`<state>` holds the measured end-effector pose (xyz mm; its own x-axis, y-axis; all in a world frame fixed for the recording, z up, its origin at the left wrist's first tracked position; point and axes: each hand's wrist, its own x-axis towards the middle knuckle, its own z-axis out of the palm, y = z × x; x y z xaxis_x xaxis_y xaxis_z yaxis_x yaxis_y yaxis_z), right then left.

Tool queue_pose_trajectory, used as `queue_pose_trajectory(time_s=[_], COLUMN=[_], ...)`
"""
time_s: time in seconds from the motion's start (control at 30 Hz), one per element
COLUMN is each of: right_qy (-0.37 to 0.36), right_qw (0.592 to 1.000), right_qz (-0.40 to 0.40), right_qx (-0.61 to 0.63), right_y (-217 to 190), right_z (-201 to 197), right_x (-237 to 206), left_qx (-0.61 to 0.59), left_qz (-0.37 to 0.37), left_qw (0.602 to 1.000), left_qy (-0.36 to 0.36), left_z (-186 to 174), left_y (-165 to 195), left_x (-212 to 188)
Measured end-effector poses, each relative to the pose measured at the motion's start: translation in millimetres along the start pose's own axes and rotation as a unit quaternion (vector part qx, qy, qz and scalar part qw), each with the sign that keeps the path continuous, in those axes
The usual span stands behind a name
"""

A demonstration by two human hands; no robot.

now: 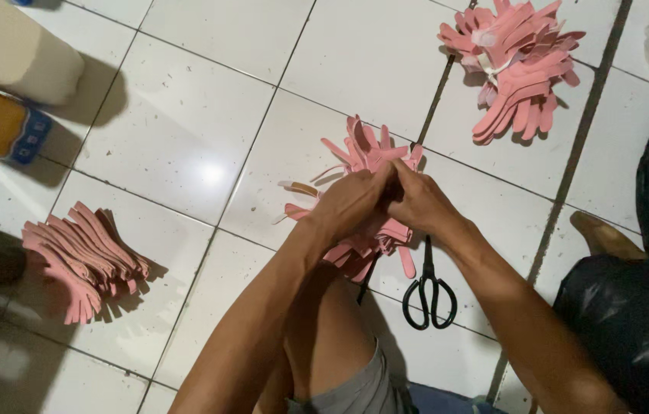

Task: The person sits on the workshop floor and gathers pink foam sandal strap cutouts into bundles, wrapping each bundle with a rubber band to hold it together. They set finished bundles aside and pull new loose pieces from piles on the floor, repeating the bundling for successive groups.

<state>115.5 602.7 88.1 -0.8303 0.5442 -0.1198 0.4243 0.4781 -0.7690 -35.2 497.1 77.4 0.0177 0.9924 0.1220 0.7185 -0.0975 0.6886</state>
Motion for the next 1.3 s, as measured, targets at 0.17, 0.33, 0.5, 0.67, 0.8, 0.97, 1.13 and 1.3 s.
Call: queue_pose_trajectory(time_s=[0.17, 0.33, 0.5, 0.67, 0.8, 0.97, 1.13, 1.3], right_qy=[0.019, 0.025, 0.027, 0.043, 0.026, -0.004, -0.109, -0.102], right_qw=[0.999, 0.998, 0.999, 0.999, 0.998, 0.978, 0.981, 0.981], right_qz=[-0.039, -0.024, 0.007, 0.004, -0.041, -0.139, -0.052, -0.079], right_qx=[0.022, 0.056, 0.041, 0.028, 0.047, 0.156, 0.150, 0.147], right_y=[7.4, 9.6, 7.4, 3.8, -3.7, -31.8, -68.7, -81.0], right_z=[5.5, 6.3, 8.2, 10.4, 10.0, 32.3, 75.3, 87.8], right_x=[-2.0, 2.4, 4.3, 4.3, 24.5, 63.5, 79.2, 86.3], left_qx=[0.066, 0.013, 0.017, 0.060, 0.058, 0.055, 0.009, -0.132], left_qz=[0.074, 0.005, 0.067, 0.022, 0.010, 0.011, -0.084, -0.134], left_qw=[0.995, 1.000, 0.997, 0.997, 0.998, 0.994, 0.991, 0.960], left_qy=[0.019, 0.010, 0.032, -0.038, 0.024, 0.089, 0.108, 0.209], left_z=[4.7, -1.8, -2.2, -6.3, -25.9, -65.9, -72.7, -66.8], left_y=[-7.1, -6.6, -0.8, -4.3, -12.9, -42.9, -68.3, -78.8], left_x=[2.1, -3.0, -1.9, 5.9, 1.1, -27.8, -78.4, -102.6])
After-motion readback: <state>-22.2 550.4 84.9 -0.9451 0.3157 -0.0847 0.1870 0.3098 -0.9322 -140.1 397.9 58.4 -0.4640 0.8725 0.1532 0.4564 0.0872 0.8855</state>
